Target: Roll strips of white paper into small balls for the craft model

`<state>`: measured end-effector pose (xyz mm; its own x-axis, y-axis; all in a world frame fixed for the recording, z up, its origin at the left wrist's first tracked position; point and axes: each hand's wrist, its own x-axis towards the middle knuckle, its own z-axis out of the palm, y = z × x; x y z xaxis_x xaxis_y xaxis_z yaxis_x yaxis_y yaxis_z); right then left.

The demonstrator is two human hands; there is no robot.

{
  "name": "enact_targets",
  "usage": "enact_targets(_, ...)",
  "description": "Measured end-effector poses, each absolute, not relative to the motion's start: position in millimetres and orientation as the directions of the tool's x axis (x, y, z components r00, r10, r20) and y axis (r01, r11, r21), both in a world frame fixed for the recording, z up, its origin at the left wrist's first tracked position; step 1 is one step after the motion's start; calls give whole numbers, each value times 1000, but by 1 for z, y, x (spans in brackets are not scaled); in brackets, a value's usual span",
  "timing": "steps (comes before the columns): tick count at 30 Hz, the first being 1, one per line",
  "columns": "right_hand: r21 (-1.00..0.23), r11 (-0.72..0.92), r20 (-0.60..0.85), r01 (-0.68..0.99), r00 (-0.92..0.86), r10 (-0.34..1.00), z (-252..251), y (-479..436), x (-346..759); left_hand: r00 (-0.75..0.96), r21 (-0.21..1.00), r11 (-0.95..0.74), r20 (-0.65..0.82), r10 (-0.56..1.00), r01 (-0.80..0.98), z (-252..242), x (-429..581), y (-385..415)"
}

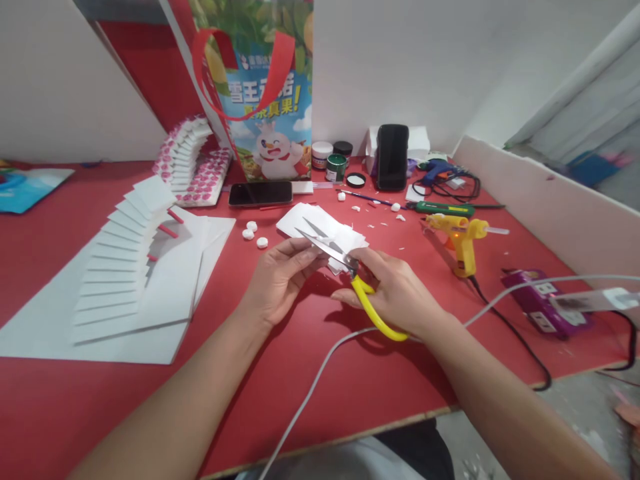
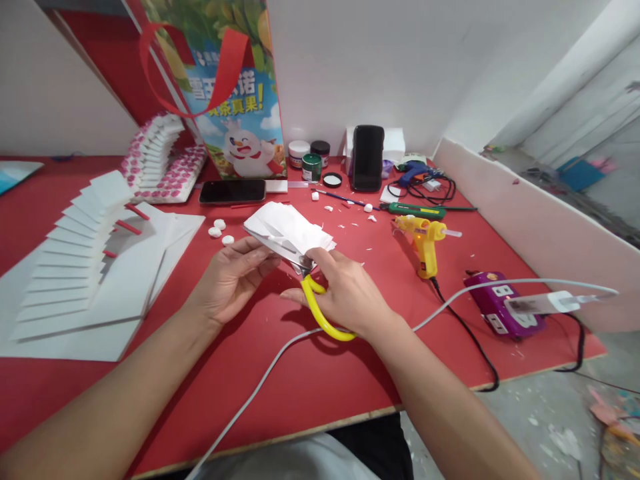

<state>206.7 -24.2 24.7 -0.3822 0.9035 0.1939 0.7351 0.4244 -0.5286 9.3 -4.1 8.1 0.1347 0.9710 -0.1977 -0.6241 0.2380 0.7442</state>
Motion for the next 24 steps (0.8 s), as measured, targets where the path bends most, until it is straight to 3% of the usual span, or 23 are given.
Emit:
enact_targets(15, -510, 409, 232, 757, -337, 913, 15, -26, 207, 128, 704, 283, -265, 956, -652, 10, 13, 0)
enact_targets(20, -562, 374, 220, 738, -303, 927, 17, -27, 204, 126, 711, 288, -273, 954, -642, 9, 15, 2)
enact_targets(24, -642, 240, 192, 728, -150, 970, 21, -24, 205, 148, 700, 295, -264, 953, -651, 9, 14, 2)
